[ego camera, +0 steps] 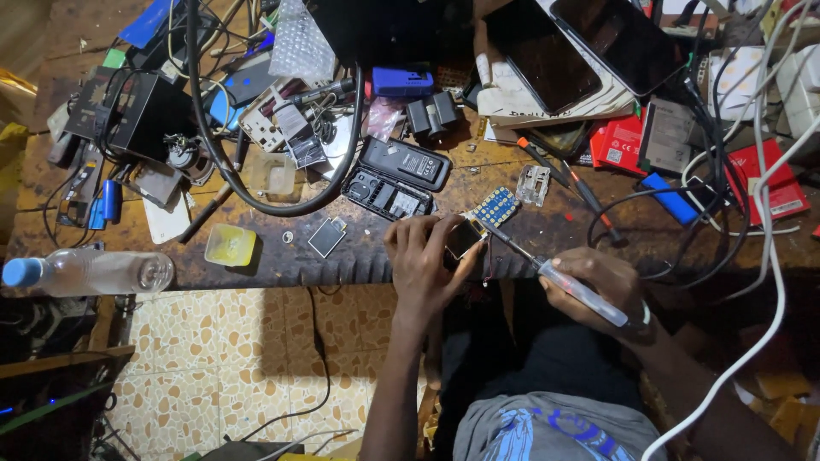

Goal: Soldering electronic components onto a mobile phone motherboard using a soldering iron.

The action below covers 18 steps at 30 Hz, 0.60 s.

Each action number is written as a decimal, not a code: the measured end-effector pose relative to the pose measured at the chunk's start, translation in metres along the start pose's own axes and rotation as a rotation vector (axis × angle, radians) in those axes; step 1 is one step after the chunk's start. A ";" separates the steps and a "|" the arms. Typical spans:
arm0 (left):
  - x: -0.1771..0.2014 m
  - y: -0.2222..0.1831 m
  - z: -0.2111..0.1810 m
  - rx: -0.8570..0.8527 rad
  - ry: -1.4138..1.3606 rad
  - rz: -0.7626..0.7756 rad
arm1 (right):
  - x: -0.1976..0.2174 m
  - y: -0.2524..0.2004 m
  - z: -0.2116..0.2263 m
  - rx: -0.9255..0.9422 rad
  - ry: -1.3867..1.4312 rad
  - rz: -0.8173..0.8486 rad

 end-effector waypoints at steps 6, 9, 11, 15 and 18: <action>0.002 0.001 -0.003 -0.002 0.004 -0.001 | 0.000 0.004 0.001 -0.004 0.008 0.015; 0.002 0.000 -0.004 -0.005 0.011 -0.003 | 0.001 0.003 0.001 -0.002 0.006 -0.011; 0.001 0.000 -0.004 -0.002 0.005 -0.004 | 0.001 0.003 0.000 -0.010 0.011 -0.007; 0.005 0.002 -0.006 -0.002 0.008 -0.014 | 0.001 0.001 -0.002 -0.021 0.000 -0.005; 0.002 0.000 -0.003 -0.008 0.016 -0.023 | 0.001 -0.002 -0.004 -0.016 -0.011 -0.003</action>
Point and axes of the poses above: each hand's wrist, its own y-axis towards the middle knuckle, its own x-axis out of the back of the hand, z = x × y, the point moved 8 cm from there along y, towards the middle knuckle, and after that the axes turned 6 degrees about x, right-handed, at the moved point
